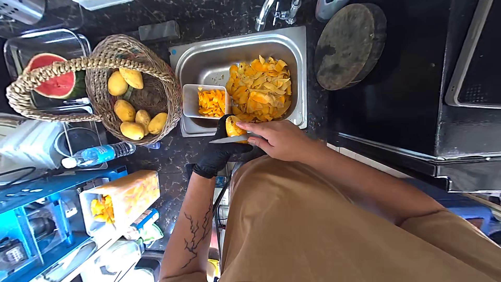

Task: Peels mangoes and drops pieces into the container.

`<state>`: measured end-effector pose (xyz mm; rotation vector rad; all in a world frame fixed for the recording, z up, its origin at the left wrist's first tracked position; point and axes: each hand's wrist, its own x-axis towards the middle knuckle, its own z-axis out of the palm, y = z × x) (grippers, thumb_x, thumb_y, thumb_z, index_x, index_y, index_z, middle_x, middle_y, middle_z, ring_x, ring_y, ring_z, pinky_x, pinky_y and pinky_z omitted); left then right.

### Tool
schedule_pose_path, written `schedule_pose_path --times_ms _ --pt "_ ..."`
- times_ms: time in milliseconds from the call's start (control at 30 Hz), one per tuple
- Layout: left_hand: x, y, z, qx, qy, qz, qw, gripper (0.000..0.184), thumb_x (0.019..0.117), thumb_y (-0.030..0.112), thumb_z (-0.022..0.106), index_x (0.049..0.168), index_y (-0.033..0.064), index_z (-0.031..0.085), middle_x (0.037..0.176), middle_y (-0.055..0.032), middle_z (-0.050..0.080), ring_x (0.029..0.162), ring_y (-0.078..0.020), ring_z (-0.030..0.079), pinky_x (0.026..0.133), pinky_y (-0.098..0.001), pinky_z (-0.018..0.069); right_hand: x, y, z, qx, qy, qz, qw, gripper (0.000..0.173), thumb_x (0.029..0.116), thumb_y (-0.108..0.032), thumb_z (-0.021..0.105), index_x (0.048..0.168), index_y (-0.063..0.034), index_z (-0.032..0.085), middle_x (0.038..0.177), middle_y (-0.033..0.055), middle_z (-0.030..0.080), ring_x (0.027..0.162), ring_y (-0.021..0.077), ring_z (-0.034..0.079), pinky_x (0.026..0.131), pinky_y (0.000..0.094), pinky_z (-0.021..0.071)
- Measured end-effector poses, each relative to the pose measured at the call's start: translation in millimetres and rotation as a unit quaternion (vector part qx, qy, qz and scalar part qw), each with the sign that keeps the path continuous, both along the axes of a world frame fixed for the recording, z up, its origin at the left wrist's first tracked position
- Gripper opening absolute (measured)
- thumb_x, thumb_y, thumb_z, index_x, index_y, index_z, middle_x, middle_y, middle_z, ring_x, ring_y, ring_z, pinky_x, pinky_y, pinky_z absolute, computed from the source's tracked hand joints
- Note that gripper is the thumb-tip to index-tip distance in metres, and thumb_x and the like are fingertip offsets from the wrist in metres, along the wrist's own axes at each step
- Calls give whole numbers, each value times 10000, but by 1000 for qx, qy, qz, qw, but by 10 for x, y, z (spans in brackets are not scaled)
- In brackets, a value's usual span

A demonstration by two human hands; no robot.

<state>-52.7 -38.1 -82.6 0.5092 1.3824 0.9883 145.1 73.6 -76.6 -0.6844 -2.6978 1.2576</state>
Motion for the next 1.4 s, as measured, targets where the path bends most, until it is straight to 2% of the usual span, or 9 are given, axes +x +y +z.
schedule_pose_path --times_ms 267,400,633,867,900,967,1067,1233,1400 --pt "11 38 56 -24 124 2 992 1005 577 18 903 1451 194 440 1229 -84 663 1058 -194 689 862 -372 621 -49 -8 -61 2 19 -7 1000 395 1102 -364 440 1481 -371 554 1080 -13 743 930 168 716 765 443 597" --pt "60 92 130 -35 129 4 991 931 634 -13 868 1430 198 433 1172 -108 655 946 -219 700 700 -368 634 -41 19 -58 -115 31 -40 992 355 1100 -335 472 1420 -373 621 1275 -86 717 1101 103 697 937 449 582" --pt "101 138 102 -62 201 -84 974 878 667 33 858 1434 219 474 1160 -95 663 930 -209 693 740 -413 624 -33 386 -131 -184 25 -160 970 384 1105 -363 439 1448 -302 600 1402 -64 646 1223 94 640 1060 446 528" --pt "108 147 113 80 -65 -26 994 1016 647 -13 809 1499 268 331 1216 -154 625 969 -293 678 730 -414 615 -40 581 -574 -223 -45 -198 953 423 1111 -368 408 1509 -304 536 1502 -39 571 1323 149 584 1119 491 467" --pt "108 158 124 102 -122 -5 987 1071 651 -3 821 1535 300 297 1227 -166 611 957 -302 679 696 -418 622 -41 563 -639 -229 -74 -199 950 450 1112 -384 393 1550 -318 474 1510 -17 565 1313 186 597 1110 526 469" --pt "66 172 96 122 -202 19 972 1113 667 62 876 1558 349 275 1278 -152 592 989 -292 675 704 -416 625 -45 505 -627 -238 -99 -217 941 534 1103 -431 411 1619 -325 326 1281 123 674 1005 295 695 893 574 554" --pt "3 133 -21 123 -248 57 959 1082 660 60 884 1548 264 300 1325 -154 578 1040 -291 669 732 -417 624 -15 347 -257 -260 -28 -200 944 486 1097 -409 445 1572 -308 430 887 98 646 679 225 584 650 462 529" --pt "93 105 47 84 -218 90 968 893 662 -54 830 1435 164 442 1196 -88 676 1031 -200 697 870 -382 611 28 108 176 -114 0 -69 991 521 1056 -413 548 1561 -328 447 926 11 717 718 162 659 651 447 581" --pt "138 159 92 28 -179 93 979 792 683 -41 771 1389 180 487 1120 -108 678 905 -213 702 747 -386 618 13 45 72 -9 30 -75 997 399 1094 -352 464 1480 -345 563 1102 -26 743 909 152 712 739 441 589"
